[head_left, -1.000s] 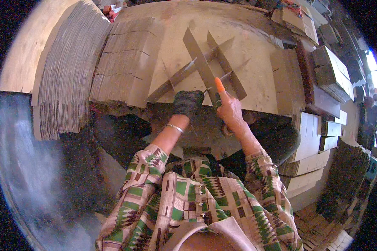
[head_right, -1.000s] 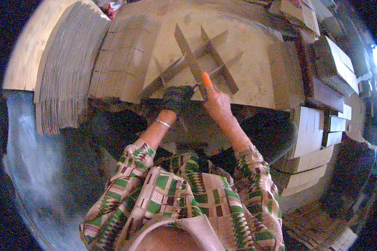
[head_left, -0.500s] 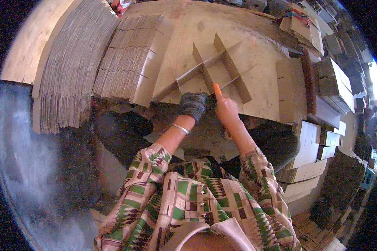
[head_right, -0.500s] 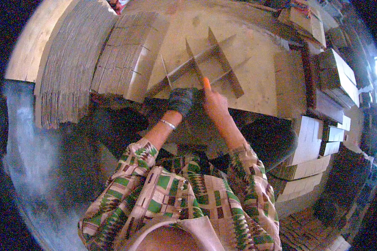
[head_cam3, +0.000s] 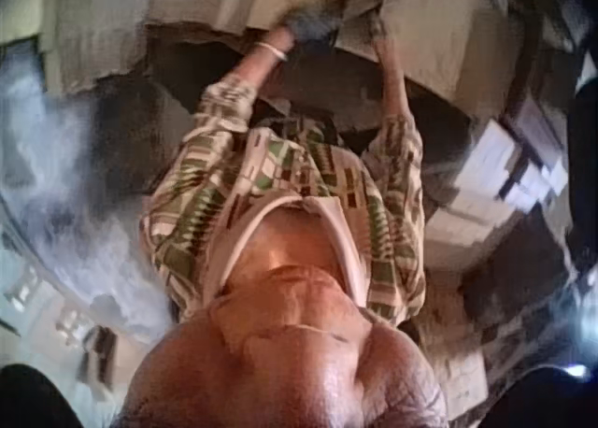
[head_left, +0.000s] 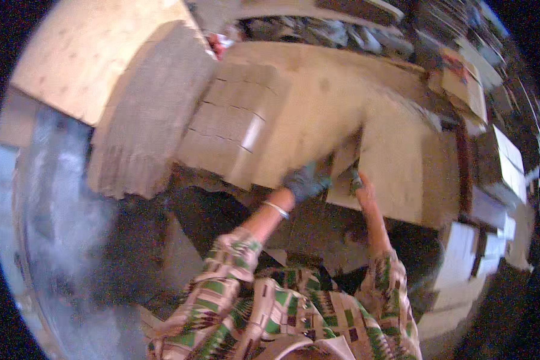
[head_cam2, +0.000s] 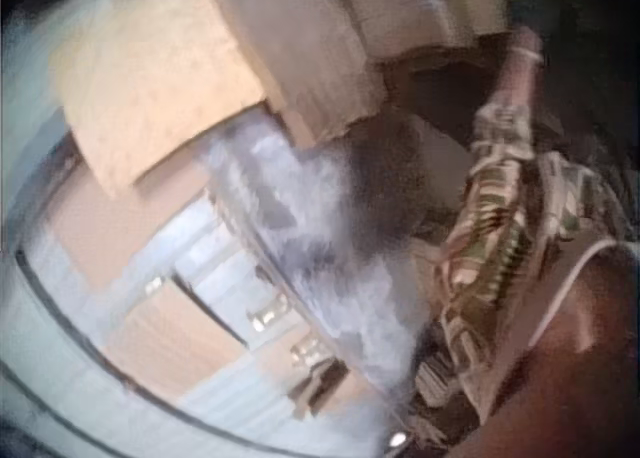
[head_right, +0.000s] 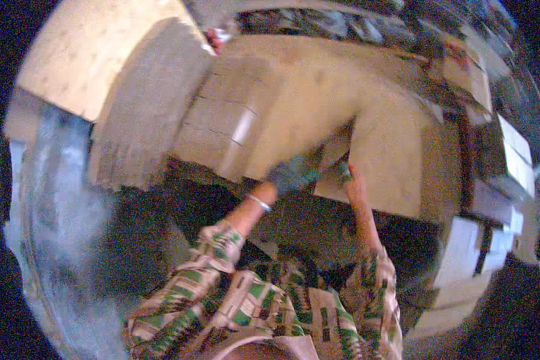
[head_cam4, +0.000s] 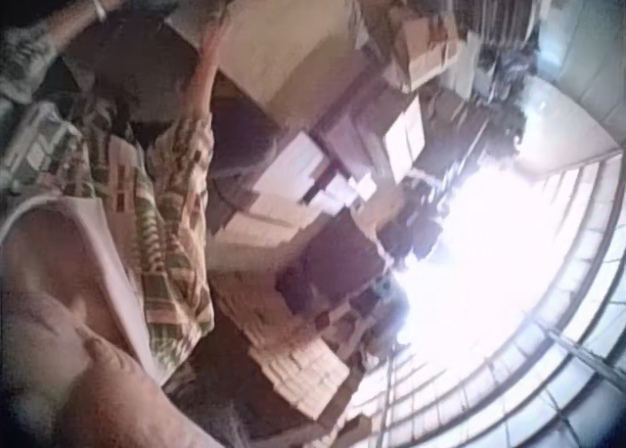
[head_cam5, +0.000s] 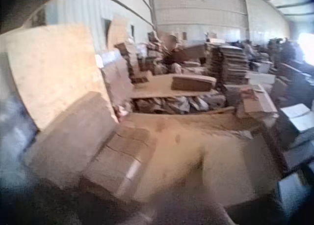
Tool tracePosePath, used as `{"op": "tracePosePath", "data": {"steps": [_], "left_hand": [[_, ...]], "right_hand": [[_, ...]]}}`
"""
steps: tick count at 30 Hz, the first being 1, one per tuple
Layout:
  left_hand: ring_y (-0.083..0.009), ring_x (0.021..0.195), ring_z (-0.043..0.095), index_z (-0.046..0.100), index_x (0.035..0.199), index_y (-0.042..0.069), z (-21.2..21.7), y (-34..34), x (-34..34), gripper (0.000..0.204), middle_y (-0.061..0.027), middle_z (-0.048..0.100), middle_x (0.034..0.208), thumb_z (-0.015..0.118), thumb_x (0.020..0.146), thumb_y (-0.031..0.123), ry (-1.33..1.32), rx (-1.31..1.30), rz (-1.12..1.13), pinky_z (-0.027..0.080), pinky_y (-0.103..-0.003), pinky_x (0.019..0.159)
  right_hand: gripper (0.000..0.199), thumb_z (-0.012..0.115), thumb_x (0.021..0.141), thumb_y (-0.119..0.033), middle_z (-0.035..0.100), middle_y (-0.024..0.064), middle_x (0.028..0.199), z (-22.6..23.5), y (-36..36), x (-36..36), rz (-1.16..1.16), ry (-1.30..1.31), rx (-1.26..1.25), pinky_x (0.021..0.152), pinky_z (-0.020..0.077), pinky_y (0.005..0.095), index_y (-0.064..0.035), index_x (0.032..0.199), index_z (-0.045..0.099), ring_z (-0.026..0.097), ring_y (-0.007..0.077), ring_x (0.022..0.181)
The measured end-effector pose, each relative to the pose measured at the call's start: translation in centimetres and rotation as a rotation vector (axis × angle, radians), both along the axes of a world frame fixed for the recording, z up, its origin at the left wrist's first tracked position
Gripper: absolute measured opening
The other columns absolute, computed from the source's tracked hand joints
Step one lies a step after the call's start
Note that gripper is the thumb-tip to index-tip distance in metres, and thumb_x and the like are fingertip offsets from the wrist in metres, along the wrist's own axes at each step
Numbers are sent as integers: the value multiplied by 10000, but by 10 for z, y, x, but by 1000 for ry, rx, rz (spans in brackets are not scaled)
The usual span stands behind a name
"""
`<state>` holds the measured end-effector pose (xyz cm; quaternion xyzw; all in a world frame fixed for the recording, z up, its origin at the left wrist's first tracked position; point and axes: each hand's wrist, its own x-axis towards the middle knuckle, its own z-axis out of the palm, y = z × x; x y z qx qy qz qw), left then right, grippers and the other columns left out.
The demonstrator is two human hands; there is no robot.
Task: The person sits on the floor and uses a knife to cut large sheets of cardboard into smaller rectangular pieces. They repeatedly pick up sheets, cut them, and stack the resulting pieces on the table.
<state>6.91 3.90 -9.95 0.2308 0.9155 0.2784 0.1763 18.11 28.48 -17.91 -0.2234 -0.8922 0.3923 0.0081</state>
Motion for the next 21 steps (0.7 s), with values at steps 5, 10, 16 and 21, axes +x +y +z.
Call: {"op": "tracePosePath", "data": {"steps": [5,10,16,21], "left_hand": [[-390,938,684,686,1045,142,16,6,-3,282,-158,720,974,583,898,360,-262,72,93,547,-494,795],[-381,787,708,713,935,76,116,-79,-69,213,-188,718,858,650,868,268,459,-170,111,567,-460,644],[-362,853,708,614,1234,158,309,-227,-137,291,-146,711,1040,469,985,199,1223,-463,673,559,-477,688],[-372,1185,619,533,1388,159,290,-393,-235,458,-170,622,1320,349,1039,392,908,-1013,611,497,-504,972]], "right_hand": [[615,574,967,-503,610,198,1326,59,-107,-32,-78,96,-992,825,558,404,-78,1411,538,676,299,1022],[686,571,976,-505,669,216,1194,70,-125,-36,39,75,-960,711,580,360,-39,1464,450,714,257,855],[581,594,988,-424,711,185,1022,30,-107,-20,-170,2,-899,595,559,307,4,1372,515,707,219,737],[493,594,998,-333,709,169,1004,21,-132,-1,-97,-108,-925,590,551,296,15,1343,538,690,196,718]]}}
